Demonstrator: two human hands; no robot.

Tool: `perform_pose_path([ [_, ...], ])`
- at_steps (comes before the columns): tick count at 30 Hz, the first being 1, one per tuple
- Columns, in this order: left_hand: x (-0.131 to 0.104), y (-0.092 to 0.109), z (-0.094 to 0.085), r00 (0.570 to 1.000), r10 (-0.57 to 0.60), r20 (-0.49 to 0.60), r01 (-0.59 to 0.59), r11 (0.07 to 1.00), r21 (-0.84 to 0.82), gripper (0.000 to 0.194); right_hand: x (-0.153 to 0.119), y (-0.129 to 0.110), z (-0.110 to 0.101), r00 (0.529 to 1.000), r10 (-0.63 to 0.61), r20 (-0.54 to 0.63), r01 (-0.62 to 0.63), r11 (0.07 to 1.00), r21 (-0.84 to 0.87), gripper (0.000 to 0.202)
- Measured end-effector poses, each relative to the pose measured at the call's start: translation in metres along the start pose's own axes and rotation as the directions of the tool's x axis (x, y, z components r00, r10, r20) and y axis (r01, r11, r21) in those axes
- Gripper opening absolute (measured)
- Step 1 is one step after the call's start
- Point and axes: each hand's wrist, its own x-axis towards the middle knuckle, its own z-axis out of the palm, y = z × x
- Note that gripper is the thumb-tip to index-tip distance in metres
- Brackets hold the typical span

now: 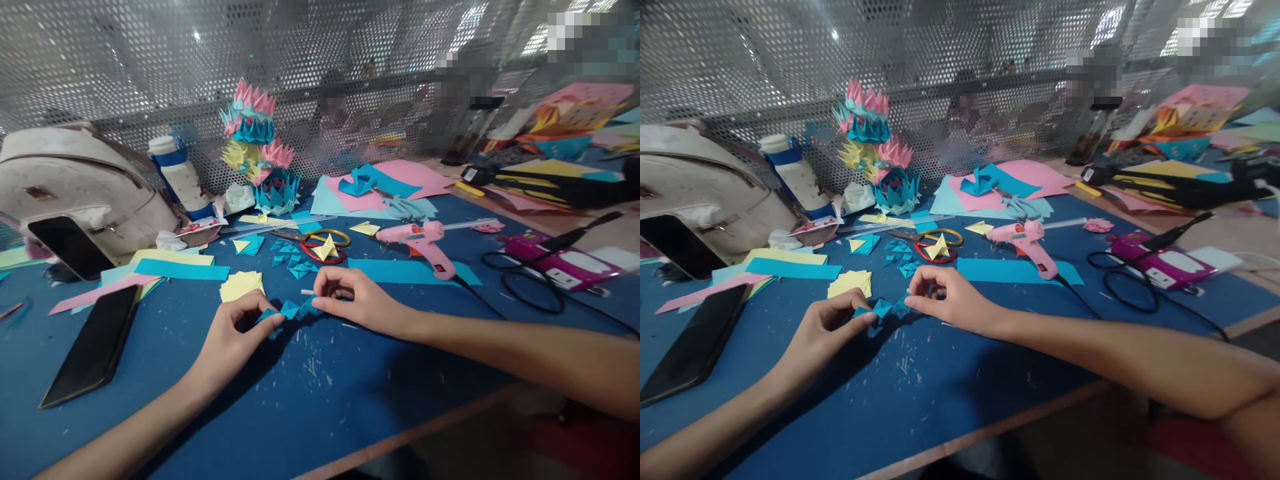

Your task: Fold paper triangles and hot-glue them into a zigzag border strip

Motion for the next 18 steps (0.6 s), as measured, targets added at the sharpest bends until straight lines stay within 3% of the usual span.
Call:
perform_pose_path([
  [6, 0.0021, -0.0067, 0.0014, 0.999, -0.037, 0.015, 0.037, 0.999, -0.014, 0.029, 0.0007, -0.0004, 0.0010, 1.000, 0.008, 0.017, -0.007, 1.000, -0.028, 0.029],
  [18, 0.0020, -0.0030, 0.0026, 1.000, 0.000, 0.004, 0.000, 1.000, -0.026, 0.029, 0.0006, -0.0009, 0.0046, 1.000, 0.013, 0.024, -0.013, 0.999, -0.032, 0.029],
])
